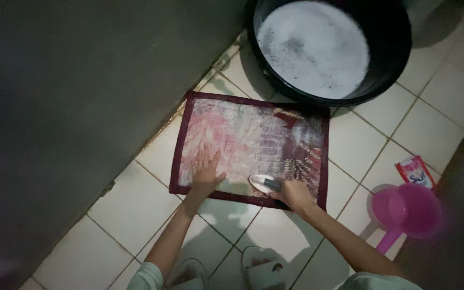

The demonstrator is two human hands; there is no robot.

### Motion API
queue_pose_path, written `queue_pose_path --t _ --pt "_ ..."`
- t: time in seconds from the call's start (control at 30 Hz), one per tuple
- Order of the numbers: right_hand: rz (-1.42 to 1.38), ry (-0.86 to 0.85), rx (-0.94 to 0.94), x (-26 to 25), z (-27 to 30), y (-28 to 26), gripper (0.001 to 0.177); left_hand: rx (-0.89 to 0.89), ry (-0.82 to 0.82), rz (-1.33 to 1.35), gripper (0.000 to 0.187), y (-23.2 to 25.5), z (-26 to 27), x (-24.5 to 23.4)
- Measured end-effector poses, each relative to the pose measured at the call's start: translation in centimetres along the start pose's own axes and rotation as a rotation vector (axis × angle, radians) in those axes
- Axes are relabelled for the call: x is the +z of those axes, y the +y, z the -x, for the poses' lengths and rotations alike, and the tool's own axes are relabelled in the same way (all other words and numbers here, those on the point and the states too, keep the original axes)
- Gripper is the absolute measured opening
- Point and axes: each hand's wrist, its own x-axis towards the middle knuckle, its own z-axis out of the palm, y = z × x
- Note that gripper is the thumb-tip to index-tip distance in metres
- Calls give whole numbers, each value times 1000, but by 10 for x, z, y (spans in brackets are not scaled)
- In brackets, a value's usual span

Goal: The person scrubs a rug inside a basin of soapy water using a brush, then removes it, lays it out on the floor, and scrubs its surface with the brush.

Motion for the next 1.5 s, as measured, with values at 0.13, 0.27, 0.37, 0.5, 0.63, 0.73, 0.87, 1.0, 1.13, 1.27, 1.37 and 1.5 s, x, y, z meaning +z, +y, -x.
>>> queue_pose_path --t 0.13,0.27,0.37,0.5,0.63,0.73,0.87,1.0,1.13,1.27,1.37,1.5 --pt "-35 18 -27 -19 -6 9 62 2 40 97 116 31 2 -9" --pt "0 114 159 -50 -59 35 64 -77 -17 5 135 51 10 -20" --pt "-72 354 218 -80 -106 65 65 -65 35 7 136 55 10 -24" --pt "-130 434 329 -98 -138 62 63 -91 -22 38 138 56 8 -28" --pt "-172 363 401 -86 -113 64 62 -43 12 8 135 51 9 -23" --pt "-158 280 338 -59 -58 64 58 -55 50 -15 137 51 8 -18" --pt "-284 61 471 -28 18 44 51 -89 -34 -8 135 49 9 -12" --pt "-237 251 330 -19 66 32 57 -62 -47 -16 138 45 10 -12" --pt "-254 277 399 -22 45 43 54 -27 81 -30 136 46 12 -10" --pt "-368 361 512 -36 -3 76 51 -8 115 21 132 46 11 -10" --pt "-439 563 434 -56 -39 101 46 14 132 11 132 47 14 -13" --pt "-459 500 588 -66 -63 124 57 -22 107 -49 132 52 13 -17"
